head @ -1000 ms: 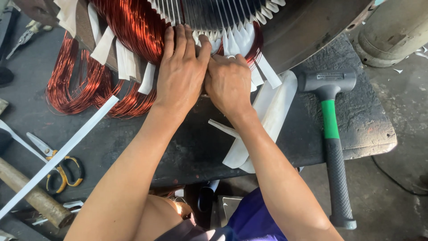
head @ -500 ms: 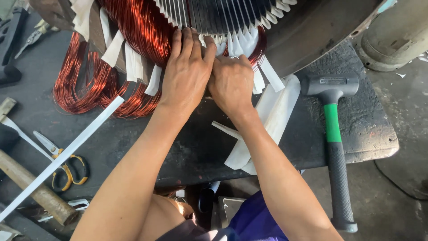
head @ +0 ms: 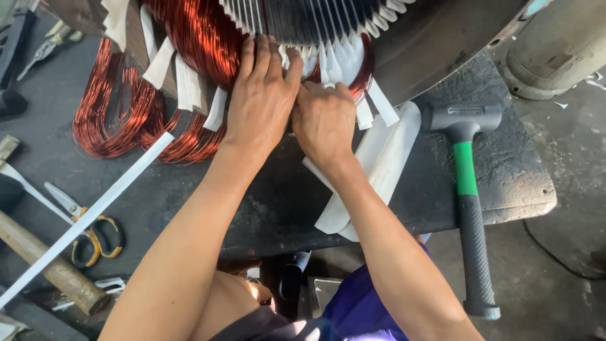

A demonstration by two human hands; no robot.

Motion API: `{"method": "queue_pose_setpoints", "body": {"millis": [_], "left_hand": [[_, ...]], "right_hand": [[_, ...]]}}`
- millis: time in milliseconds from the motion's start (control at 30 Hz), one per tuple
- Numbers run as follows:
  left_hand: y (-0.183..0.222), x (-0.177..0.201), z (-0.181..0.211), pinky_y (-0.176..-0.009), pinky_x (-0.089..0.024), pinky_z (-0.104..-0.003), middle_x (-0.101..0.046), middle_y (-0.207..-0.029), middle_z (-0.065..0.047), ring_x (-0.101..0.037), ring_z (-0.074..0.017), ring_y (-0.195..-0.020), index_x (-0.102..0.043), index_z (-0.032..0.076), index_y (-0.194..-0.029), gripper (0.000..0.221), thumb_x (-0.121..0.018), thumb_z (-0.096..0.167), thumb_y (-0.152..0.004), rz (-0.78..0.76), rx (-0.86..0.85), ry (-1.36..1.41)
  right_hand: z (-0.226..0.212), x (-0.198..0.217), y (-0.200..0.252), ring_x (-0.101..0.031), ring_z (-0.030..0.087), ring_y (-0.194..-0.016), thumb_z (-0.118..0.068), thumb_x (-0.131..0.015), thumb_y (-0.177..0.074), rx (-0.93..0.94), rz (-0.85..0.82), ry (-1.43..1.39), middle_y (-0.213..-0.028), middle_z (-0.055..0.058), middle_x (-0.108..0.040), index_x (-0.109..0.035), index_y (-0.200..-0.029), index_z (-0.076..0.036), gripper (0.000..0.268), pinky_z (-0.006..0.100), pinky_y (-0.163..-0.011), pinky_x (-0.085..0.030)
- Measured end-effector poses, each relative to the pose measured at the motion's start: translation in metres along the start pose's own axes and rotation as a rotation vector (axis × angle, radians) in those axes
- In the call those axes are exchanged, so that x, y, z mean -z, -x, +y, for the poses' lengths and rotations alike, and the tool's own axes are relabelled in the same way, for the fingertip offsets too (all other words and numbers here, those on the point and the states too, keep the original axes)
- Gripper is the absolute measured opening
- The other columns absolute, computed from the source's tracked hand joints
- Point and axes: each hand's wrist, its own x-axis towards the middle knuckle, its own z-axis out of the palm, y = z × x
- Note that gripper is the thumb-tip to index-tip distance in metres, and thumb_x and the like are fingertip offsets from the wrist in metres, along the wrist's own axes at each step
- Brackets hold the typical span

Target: Inserting and seating insulation strips into the slots of an electric motor stator

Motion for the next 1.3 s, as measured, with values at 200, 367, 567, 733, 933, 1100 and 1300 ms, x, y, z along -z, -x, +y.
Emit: {"method": "queue_pose_setpoints", "body": {"millis": [200, 367, 567, 733, 933, 1100, 1300], "left_hand": [[-0.002, 0.002, -0.001, -0.128, -0.037, -0.052, -0.071, -0.14, -0.033, -0.064, -0.0424, -0.138, -0.061, 0.002, -0.144, 0.042, -0.068, 0.017, -0.106, -0.006, -0.003, -0.006], [0.001, 0.0, 0.0, -0.128, -0.035, -0.053, -0.071, -0.139, -0.034, -0.063, -0.0427, -0.138, -0.062, 0.002, -0.143, 0.042, -0.068, 0.014, -0.103, 0.004, -0.013, 0.003], [-0.001, -0.003, -0.002, -0.128, -0.036, -0.053, -0.071, -0.138, -0.034, -0.063, -0.0428, -0.137, -0.062, 0.001, -0.144, 0.043, -0.067, 0.014, -0.103, 0.012, -0.017, -0.002], [0.0, -0.002, 0.003, -0.128, -0.035, -0.054, -0.072, -0.137, -0.036, -0.064, -0.0438, -0.137, -0.064, 0.001, -0.143, 0.038, -0.066, 0.013, -0.107, 0.03, -0.002, 0.026], [0.0, 0.0, 0.0, -0.128, -0.035, -0.053, -0.072, -0.139, -0.033, -0.064, -0.0417, -0.138, -0.062, 0.003, -0.145, 0.041, -0.065, 0.016, -0.106, -0.007, -0.025, -0.018], [-0.002, -0.001, 0.0, -0.128, -0.034, -0.054, -0.071, -0.139, -0.035, -0.064, -0.0439, -0.138, -0.063, 0.002, -0.145, 0.04, -0.066, 0.014, -0.108, 0.014, -0.011, 0.03], [0.0, -0.004, -0.002, -0.128, -0.034, -0.053, -0.072, -0.139, -0.034, -0.064, -0.0421, -0.138, -0.061, 0.001, -0.146, 0.043, -0.067, 0.017, -0.106, -0.007, -0.021, -0.012]], "right_hand": [[0.004, -0.003, -0.003, -0.047, 0.029, -0.05, -0.007, -0.058, -0.085, 0.04, 0.049, -0.001, -0.061, 0.003, -0.054, -0.057, -0.07, -0.011, 0.015, 0.043, -0.062, -0.035], [0.002, -0.004, -0.001, -0.052, 0.031, -0.053, -0.01, -0.06, -0.083, 0.038, 0.034, 0.023, -0.065, 0.004, -0.059, -0.06, -0.075, -0.011, 0.008, 0.044, -0.064, -0.037], [0.003, -0.005, -0.002, -0.05, 0.031, -0.052, -0.009, -0.062, -0.084, 0.029, 0.072, 0.011, -0.064, 0.004, -0.057, -0.06, -0.074, -0.011, 0.01, 0.044, -0.063, -0.036], [0.007, -0.007, -0.006, -0.05, 0.029, -0.052, -0.01, -0.059, -0.085, 0.04, 0.054, 0.004, -0.064, 0.004, -0.059, -0.061, -0.073, -0.011, 0.012, 0.044, -0.063, -0.035], [0.0, -0.003, 0.004, -0.049, 0.029, -0.052, -0.008, -0.063, -0.081, 0.011, 0.066, 0.02, -0.064, 0.002, -0.055, -0.06, -0.072, -0.012, 0.01, 0.042, -0.064, -0.036], [0.012, -0.009, -0.011, -0.056, 0.034, -0.055, -0.012, -0.061, -0.085, 0.041, 0.019, 0.03, -0.066, 0.006, -0.064, -0.066, -0.077, -0.011, 0.01, 0.046, -0.065, -0.04], [0.002, -0.001, 0.003, -0.05, 0.03, -0.053, -0.009, -0.061, -0.085, 0.058, 0.07, -0.009, -0.066, 0.002, -0.055, -0.059, -0.074, -0.011, 0.011, 0.044, -0.063, -0.036]]}}
